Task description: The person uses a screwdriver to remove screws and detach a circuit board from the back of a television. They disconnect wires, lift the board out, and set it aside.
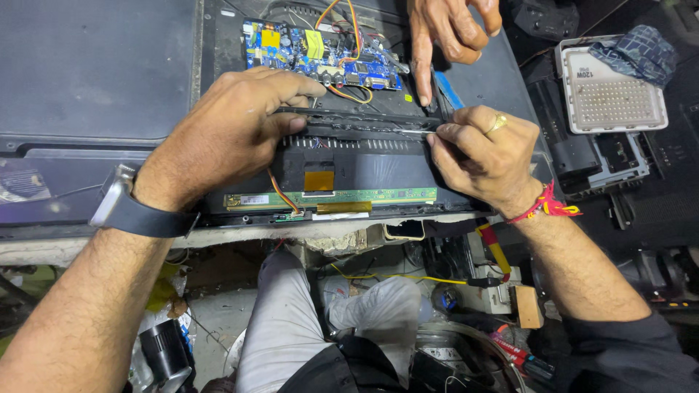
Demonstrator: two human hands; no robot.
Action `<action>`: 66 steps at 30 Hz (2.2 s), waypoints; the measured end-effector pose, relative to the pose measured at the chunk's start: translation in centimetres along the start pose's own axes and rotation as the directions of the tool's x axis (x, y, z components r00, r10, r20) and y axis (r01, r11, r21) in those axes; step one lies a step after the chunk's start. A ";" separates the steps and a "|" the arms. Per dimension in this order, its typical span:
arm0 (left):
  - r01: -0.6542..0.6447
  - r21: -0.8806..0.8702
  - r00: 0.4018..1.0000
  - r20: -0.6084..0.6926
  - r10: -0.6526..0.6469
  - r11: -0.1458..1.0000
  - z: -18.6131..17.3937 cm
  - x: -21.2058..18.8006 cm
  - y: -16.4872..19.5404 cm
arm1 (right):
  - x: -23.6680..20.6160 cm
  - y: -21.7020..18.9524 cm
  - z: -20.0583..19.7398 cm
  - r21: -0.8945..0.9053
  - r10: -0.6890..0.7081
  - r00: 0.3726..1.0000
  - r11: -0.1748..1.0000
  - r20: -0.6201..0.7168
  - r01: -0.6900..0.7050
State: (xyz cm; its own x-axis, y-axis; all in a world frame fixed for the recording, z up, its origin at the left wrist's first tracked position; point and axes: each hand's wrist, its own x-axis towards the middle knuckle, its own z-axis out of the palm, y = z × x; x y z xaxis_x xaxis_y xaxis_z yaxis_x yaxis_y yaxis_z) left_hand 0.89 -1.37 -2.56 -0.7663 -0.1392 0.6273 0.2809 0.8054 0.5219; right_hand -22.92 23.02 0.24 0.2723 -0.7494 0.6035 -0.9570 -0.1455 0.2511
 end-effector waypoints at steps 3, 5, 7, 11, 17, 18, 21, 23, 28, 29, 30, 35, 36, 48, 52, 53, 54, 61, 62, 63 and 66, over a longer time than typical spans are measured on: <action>0.001 0.012 1.000 -0.006 -0.001 1.000 0.1 -0.1 0.0 | 0.1 -0.4 0.0 0.014 0.033 0.999 0.999 0.012 -0.034; 0.005 0.005 1.000 -0.010 -0.005 1.000 0.1 0.0 0.0 | 0.4 -0.4 0.3 0.033 0.016 1.000 0.999 0.000 -0.016; 0.014 -0.024 1.000 -0.010 -0.014 1.000 0.2 0.0 0.1 | 0.6 -0.2 0.1 0.038 -0.011 1.000 0.999 0.005 0.011; 0.008 -0.011 1.000 -0.003 -0.008 1.000 -0.1 0.0 0.3 | 0.9 0.1 -0.3 0.050 -0.051 0.998 0.998 0.037 0.049; 0.000 0.000 1.000 -0.009 0.000 1.000 -0.4 -0.2 0.4 | 0.1 -0.1 -0.2 0.053 0.024 1.000 0.998 0.008 -0.025; 0.013 -0.005 1.000 -0.004 -0.013 1.000 -0.4 -0.2 0.4 | -0.2 -0.1 -0.1 0.058 0.043 0.999 0.997 0.004 -0.043; 0.032 -0.001 0.999 0.000 -0.032 0.999 -0.1 -0.1 0.4 | -0.5 0.2 -0.1 0.037 0.007 1.000 0.999 0.000 -0.007; 0.040 0.000 0.999 0.002 -0.040 0.999 0.0 0.0 0.5 | -0.2 0.4 -0.4 0.030 -0.022 0.999 0.999 0.027 0.022; 0.037 -0.023 0.999 -0.010 -0.038 0.999 0.0 0.1 0.5 | 2.2 -0.4 0.0 0.019 -0.165 0.985 0.986 0.049 0.164; 0.032 -0.049 0.999 -0.012 -0.033 0.998 0.0 0.1 0.5 | 2.5 -0.9 0.6 -0.010 -0.183 0.982 0.983 0.037 0.184; 0.028 -0.074 1.000 -0.011 -0.029 0.997 0.1 0.1 0.4 | 2.6 -1.2 0.9 -0.038 -0.201 0.979 0.979 0.025 0.201; 0.052 -0.100 0.999 0.016 -0.051 0.994 0.0 0.1 -0.4 | 1.5 -0.1 0.2 0.051 -0.117 0.993 0.992 -0.009 0.118; 0.042 -0.103 0.999 0.016 -0.040 0.994 0.0 0.0 -0.4 | 1.0 0.2 0.1 0.073 -0.068 0.997 0.995 -0.022 0.069; 0.071 -0.039 0.997 0.009 -0.071 0.997 0.0 0.0 0.3 | -0.5 -0.2 -0.3 -0.025 0.013 0.999 1.000 0.031 -0.012; 0.082 -0.033 0.997 -0.001 -0.082 0.996 -0.2 -0.2 0.5 | 0.2 -0.3 -0.4 -0.019 -0.013 1.000 1.000 0.023 0.014; 0.076 -0.029 0.997 -0.005 -0.076 0.997 -0.2 -0.2 0.5 | 0.4 -0.4 -0.5 -0.023 -0.022 0.999 0.999 0.028 0.023; 0.069 -0.024 0.998 -0.008 -0.069 0.997 -0.2 -0.3 0.4 | 0.7 -0.6 -0.6 -0.027 -0.030 0.999 0.999 0.031 0.031; 0.060 -0.070 0.998 -0.016 -0.062 0.996 -0.1 -0.5 -0.1 | 4.7 -1.8 -1.9 -0.118 -0.185 0.977 0.973 0.102 0.197; 0.043 -0.069 0.999 -0.019 -0.045 0.997 -0.1 -0.6 -0.2 | 5.5 -1.9 -2.1 -0.119 -0.197 0.971 0.970 0.132 0.213; 0.026 -0.069 0.999 -0.021 -0.027 0.997 -0.1 -0.7 -0.4 | 6.2 -2.1 -2.3 -0.120 -0.209 0.964 0.966 0.162 0.229; -0.009 -0.057 1.000 -0.030 0.007 0.998 0.1 -0.8 -0.8 | 8.1 -3.0 -2.4 -0.165 -0.275 0.941 0.937 0.198 0.309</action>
State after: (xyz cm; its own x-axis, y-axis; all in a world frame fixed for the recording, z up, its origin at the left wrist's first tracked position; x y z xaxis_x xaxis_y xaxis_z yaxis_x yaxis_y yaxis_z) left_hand 1.25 -1.85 -3.58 -0.7464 -0.1511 0.6481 0.3201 0.7724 0.5487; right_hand -17.61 18.94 6.22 0.4999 -0.7926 0.3491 -0.7957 -0.2611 0.5465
